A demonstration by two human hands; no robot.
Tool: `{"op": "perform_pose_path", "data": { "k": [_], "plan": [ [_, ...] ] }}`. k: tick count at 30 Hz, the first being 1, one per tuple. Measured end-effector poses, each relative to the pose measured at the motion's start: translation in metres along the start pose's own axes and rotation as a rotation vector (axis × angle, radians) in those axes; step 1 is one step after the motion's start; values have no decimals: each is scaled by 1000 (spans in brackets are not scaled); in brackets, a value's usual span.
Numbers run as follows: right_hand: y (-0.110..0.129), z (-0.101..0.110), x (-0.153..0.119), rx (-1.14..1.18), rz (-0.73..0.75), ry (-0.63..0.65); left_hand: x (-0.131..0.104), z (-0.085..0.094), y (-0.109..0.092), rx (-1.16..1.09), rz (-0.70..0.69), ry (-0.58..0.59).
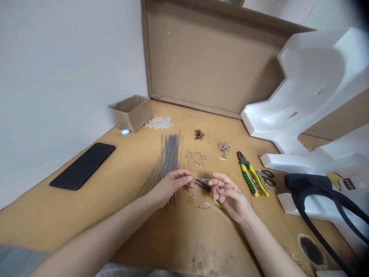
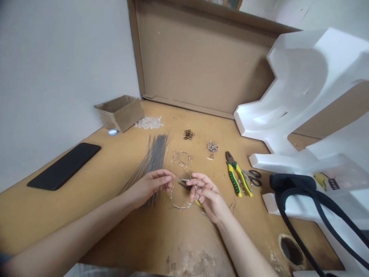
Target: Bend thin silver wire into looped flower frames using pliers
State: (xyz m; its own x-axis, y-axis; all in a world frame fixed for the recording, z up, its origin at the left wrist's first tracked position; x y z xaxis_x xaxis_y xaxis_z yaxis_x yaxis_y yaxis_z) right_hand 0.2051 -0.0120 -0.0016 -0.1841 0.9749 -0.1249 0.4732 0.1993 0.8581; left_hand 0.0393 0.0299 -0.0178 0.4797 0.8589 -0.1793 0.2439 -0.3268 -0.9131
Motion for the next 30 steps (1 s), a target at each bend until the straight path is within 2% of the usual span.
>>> {"op": "perform_pose_path", "data": {
  "k": [11,19,30],
  "plan": [
    [-3,3,1,26,7,23,-1,1,-2,-13,8,-17],
    [-2,7,3,39,17,-34,0,2,-1,-32,23,-35],
    [-1,7,3,39,28,-63,1,8,-3,85,-42,-139]
  ]
}}
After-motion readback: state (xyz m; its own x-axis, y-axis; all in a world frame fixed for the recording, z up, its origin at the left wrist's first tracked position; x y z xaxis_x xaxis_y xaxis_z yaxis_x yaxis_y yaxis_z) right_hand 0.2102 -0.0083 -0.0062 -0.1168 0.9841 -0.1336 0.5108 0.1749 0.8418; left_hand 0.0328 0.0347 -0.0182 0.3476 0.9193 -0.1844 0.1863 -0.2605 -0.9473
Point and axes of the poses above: each hand's wrist, its own x-axis towards the middle knuckle, its own z-axis out of the back of the hand, y = z × x, the point moved 5 cm from there along x, towards the middle knuckle, and after that the axes turned 4 degrees about -y, right-handed, at the moved point
